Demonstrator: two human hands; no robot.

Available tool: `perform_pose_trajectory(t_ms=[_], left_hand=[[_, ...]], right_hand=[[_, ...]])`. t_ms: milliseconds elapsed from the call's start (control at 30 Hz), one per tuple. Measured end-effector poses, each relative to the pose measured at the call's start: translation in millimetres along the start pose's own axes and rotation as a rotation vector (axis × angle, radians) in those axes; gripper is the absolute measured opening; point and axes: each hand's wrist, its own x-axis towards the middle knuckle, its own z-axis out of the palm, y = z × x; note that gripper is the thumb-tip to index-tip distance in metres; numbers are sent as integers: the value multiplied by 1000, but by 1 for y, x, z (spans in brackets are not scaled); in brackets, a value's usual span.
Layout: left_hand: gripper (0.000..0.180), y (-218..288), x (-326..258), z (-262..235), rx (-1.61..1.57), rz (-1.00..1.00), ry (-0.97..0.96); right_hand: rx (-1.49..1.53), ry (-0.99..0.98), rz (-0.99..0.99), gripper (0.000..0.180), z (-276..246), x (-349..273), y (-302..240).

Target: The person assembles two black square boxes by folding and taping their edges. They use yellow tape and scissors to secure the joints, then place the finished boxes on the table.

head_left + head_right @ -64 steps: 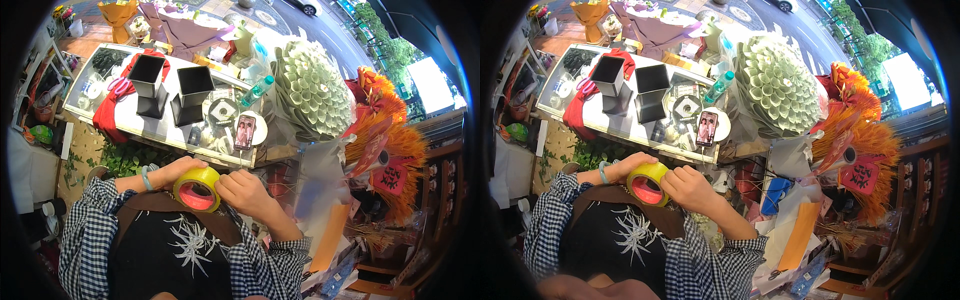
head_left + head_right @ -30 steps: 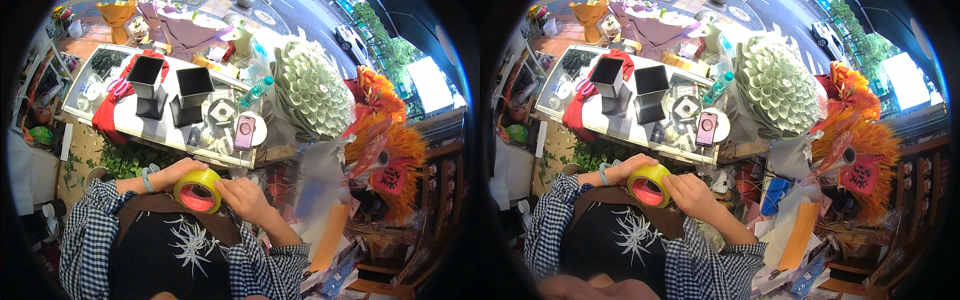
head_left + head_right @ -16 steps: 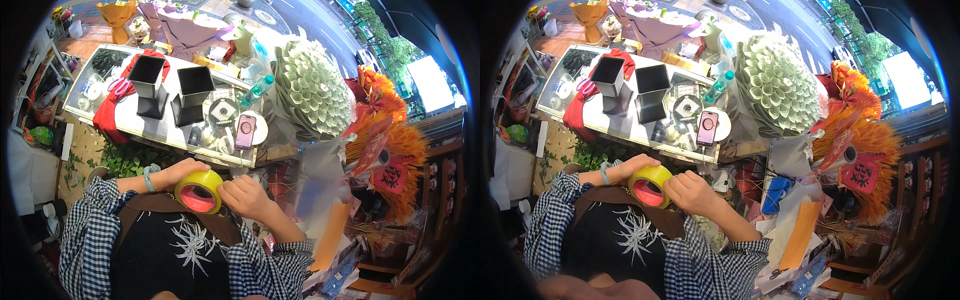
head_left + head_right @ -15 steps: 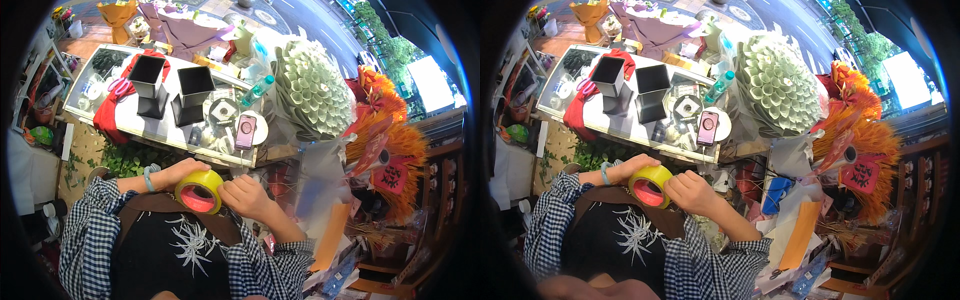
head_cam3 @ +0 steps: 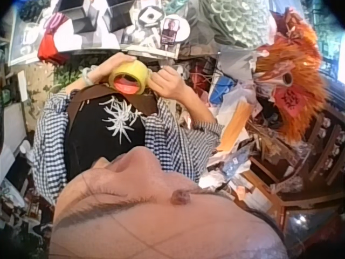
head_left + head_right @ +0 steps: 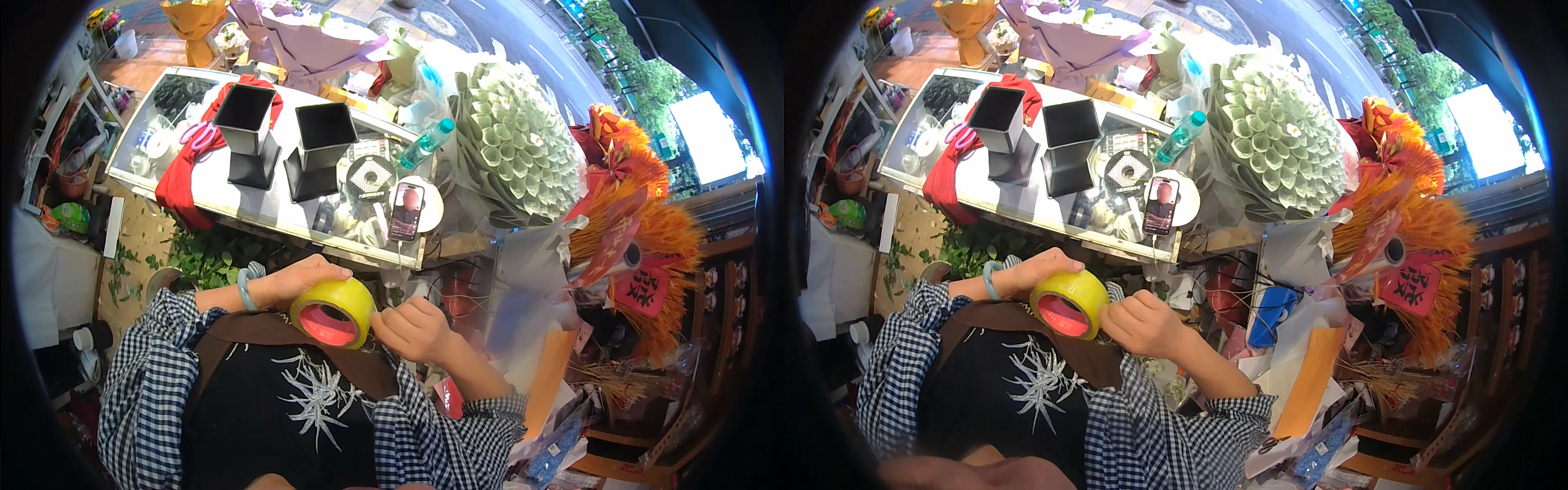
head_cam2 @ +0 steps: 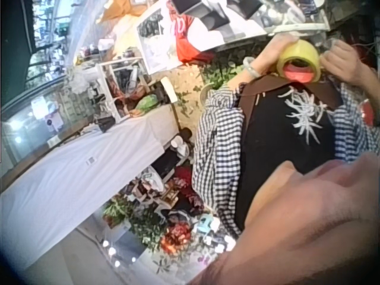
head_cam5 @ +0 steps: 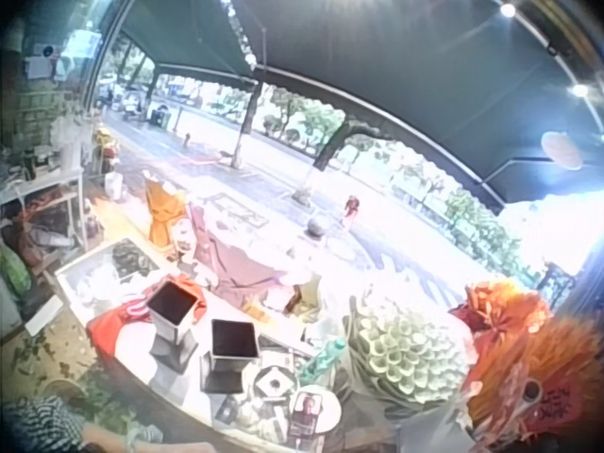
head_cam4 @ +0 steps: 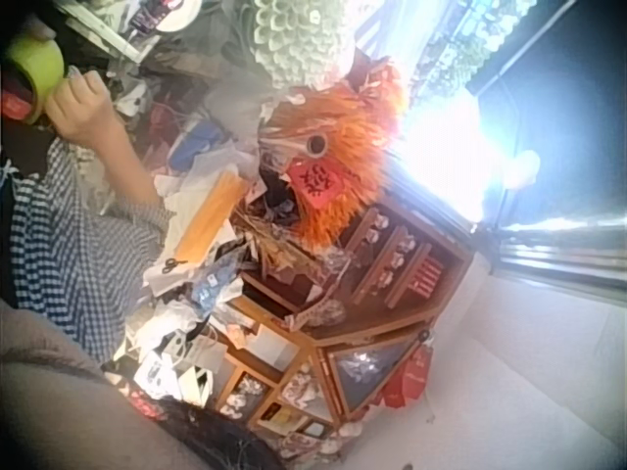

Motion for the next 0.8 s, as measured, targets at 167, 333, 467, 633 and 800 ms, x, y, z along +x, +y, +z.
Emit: perform_pose_trajectory(t_ms=[167, 333, 467, 633, 800], left_hand=[[36, -1, 0, -1, 4, 1, 0], [37, -2, 0, -3, -21, 15, 8], [36, -3, 1, -5, 0, 33, -13], [35, -4, 1, -7, -1, -14, 16], [35, -7, 2, -9, -9, 12, 52]], right_hand=[[6, 4, 59, 23, 2, -8, -2], [71, 89, 161, 36, 9, -5, -4], [101, 35, 144, 43, 10, 3, -3], [40, -6, 31, 42, 9, 14, -8], [-52, -56, 13, 41, 9, 15, -11]])
